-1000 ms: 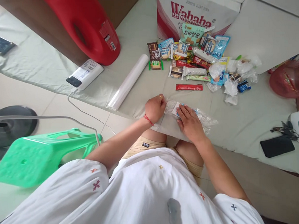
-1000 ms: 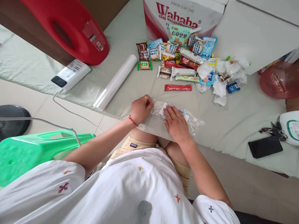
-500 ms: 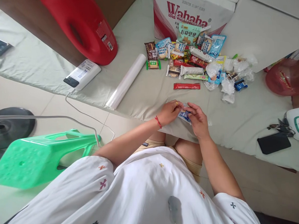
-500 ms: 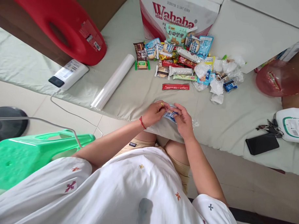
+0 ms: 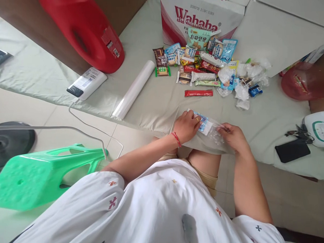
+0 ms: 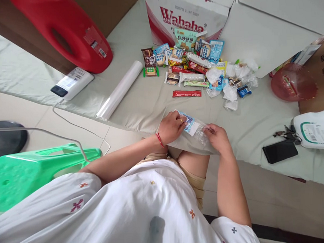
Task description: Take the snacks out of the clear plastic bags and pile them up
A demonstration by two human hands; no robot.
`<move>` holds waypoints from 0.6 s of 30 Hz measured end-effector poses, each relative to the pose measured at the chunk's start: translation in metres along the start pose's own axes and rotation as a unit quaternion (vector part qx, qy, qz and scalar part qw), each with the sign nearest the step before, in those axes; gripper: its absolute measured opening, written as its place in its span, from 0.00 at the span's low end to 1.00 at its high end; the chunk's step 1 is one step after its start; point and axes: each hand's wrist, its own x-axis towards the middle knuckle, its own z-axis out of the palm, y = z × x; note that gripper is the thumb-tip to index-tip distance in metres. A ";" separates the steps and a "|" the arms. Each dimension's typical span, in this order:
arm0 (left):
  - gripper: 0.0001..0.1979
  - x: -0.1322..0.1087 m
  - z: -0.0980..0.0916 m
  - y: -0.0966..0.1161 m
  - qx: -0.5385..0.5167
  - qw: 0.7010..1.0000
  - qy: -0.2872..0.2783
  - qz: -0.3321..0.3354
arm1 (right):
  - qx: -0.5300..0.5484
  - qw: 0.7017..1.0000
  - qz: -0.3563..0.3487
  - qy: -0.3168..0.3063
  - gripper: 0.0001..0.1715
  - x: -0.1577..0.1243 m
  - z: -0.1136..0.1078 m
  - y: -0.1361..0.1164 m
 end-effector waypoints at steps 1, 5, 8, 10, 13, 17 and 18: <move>0.15 0.001 0.001 0.002 0.006 1.000 0.000 0.000 | 0.037 0.999 -0.006 0.011 0.22 -0.004 -0.002 0.001; 0.14 0.002 0.006 0.004 0.010 1.000 -0.016 0.003 | 0.159 0.985 0.030 0.051 0.28 -0.015 0.004 0.001; 0.15 0.000 0.010 0.002 0.000 1.000 -0.010 0.009 | 0.200 0.973 0.057 0.097 0.33 -0.016 0.024 -0.006; 0.15 -0.001 0.011 0.001 -0.002 1.000 0.001 0.017 | 0.206 0.967 0.041 0.141 0.29 -0.015 0.040 -0.013; 0.17 -0.003 0.011 0.001 -0.009 1.000 0.005 0.025 | 0.210 0.956 -0.001 0.205 0.20 -0.009 0.065 -0.031; 0.14 -0.002 0.011 0.002 -0.020 0.999 -0.011 0.026 | 0.137 0.974 -0.037 0.180 0.19 0.005 0.091 -0.054; 0.12 -0.002 0.012 0.001 -0.027 0.999 -0.012 0.022 | 0.094 0.981 -0.051 0.164 0.21 0.007 0.095 -0.058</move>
